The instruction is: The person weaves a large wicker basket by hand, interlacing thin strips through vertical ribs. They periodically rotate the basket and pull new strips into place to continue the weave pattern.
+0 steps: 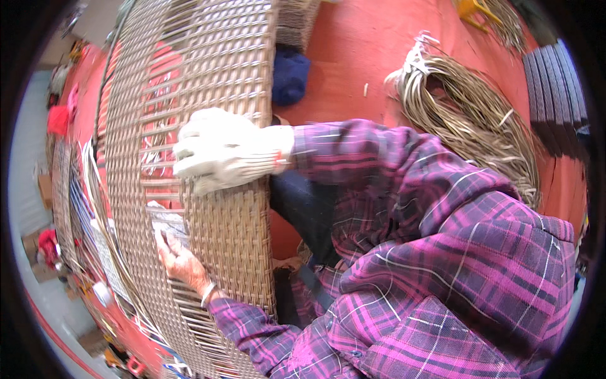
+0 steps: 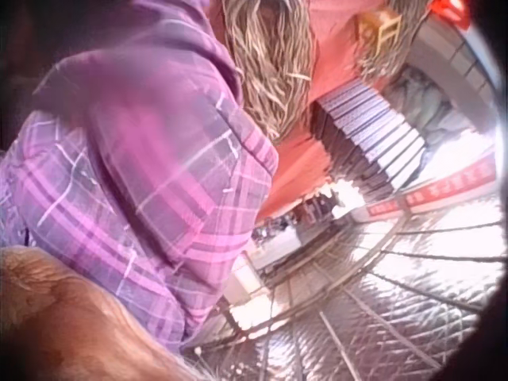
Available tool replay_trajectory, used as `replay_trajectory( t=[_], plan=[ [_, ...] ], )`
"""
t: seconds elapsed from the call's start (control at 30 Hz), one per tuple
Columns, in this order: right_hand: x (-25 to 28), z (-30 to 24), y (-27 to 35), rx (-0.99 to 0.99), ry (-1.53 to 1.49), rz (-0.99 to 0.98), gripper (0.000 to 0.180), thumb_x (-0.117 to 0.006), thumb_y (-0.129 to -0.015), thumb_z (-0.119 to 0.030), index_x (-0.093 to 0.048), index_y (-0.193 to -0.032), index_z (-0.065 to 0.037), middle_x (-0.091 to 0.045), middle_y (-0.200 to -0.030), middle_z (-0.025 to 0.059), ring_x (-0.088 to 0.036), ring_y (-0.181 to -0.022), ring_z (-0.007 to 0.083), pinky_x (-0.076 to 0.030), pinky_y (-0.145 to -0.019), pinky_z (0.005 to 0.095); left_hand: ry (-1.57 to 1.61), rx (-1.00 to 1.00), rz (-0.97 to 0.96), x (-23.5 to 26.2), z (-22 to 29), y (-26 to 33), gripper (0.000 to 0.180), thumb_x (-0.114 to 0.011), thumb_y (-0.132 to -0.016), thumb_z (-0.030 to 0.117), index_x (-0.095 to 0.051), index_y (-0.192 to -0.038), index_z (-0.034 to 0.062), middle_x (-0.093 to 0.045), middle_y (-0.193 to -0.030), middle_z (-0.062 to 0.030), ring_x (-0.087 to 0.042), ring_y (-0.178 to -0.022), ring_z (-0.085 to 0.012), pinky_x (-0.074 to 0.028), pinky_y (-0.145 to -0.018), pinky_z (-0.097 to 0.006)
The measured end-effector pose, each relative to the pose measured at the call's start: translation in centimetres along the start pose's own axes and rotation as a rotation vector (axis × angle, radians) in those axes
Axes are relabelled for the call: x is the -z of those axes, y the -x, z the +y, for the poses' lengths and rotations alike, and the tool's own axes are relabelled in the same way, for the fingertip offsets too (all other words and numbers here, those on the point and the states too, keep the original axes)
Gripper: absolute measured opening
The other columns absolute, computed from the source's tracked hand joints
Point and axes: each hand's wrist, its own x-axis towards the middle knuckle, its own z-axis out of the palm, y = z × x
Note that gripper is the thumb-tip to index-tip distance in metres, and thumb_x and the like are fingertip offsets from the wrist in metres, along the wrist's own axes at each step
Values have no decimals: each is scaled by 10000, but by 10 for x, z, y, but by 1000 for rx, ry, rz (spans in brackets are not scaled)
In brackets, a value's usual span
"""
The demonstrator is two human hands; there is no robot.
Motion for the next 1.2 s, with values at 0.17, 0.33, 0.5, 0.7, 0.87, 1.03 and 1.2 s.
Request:
replay_trajectory(
  t=[0.17,0.33,0.5,0.7,0.87,1.03,1.2],
  plan=[
    [96,31,172,-423,315,52,438,-722,-747,-332,-671,-1116,-102,-669,-1099,90,-635,-1006,279,-513,-855,416,55,10,-49,0,-13,2,374,-475,-1029,208,-539,-1329,-5,-572,-1328,-192,-549,-1220,-305,-425,-1033,-370],
    [150,39,354,-1460,244,-415,649,-516,-907,-519,-482,-1403,-102,-497,-1415,173,-454,-1319,325,-339,-1112,424,70,110,-145,12,-18,0,399,-410,-1048,222,-488,-1379,13,-534,-1371,-198,-551,-1212,-322,-443,-1008,-391],
    [155,41,467,-1811,296,-448,747,-555,-885,-502,-392,-1452,-44,-427,-1469,197,-415,-1351,346,-320,-1128,409,-70,31,-228,26,-10,3,405,-385,-1050,206,-467,-1386,-4,-516,-1374,-226,-519,-1236,-341,-399,-1043,-398],
    [143,85,498,-1875,283,-106,837,-623,-857,-477,-319,-1477,-2,-381,-1493,219,-375,-1382,341,-288,-1146,386,-177,54,-270,38,3,12,419,-351,-1050,208,-462,-1384,-21,-491,-1400,-230,-460,-1302,-357,-331,-1110,-389],
    [139,105,502,-1920,-50,94,542,-616,-881,-407,-509,-1251,-24,-565,-1204,162,-534,-1125,290,-405,-967,377,-215,44,-283,43,10,15,407,-350,-1049,193,-465,-1382,-12,-492,-1397,-230,-464,-1296,-359,-337,-1103,-394],
    [162,97,517,-1666,-267,539,263,-606,-928,-272,-701,-1049,-59,-705,-982,75,-658,-892,177,-507,-787,307,-218,46,-279,41,11,18,397,-348,-1048,177,-468,-1381,-3,-494,-1394,-230,-468,-1290,-361,-344,-1095,-400],
    [190,96,519,-1490,88,135,199,-596,-938,-184,-708,-1028,-47,-708,-988,57,-660,-890,145,-516,-788,277,-216,46,-269,34,9,24,387,-347,-1047,162,-471,-1380,7,-495,-1391,-230,-473,-1284,-363,-350,-1087,-405]
  ],
)
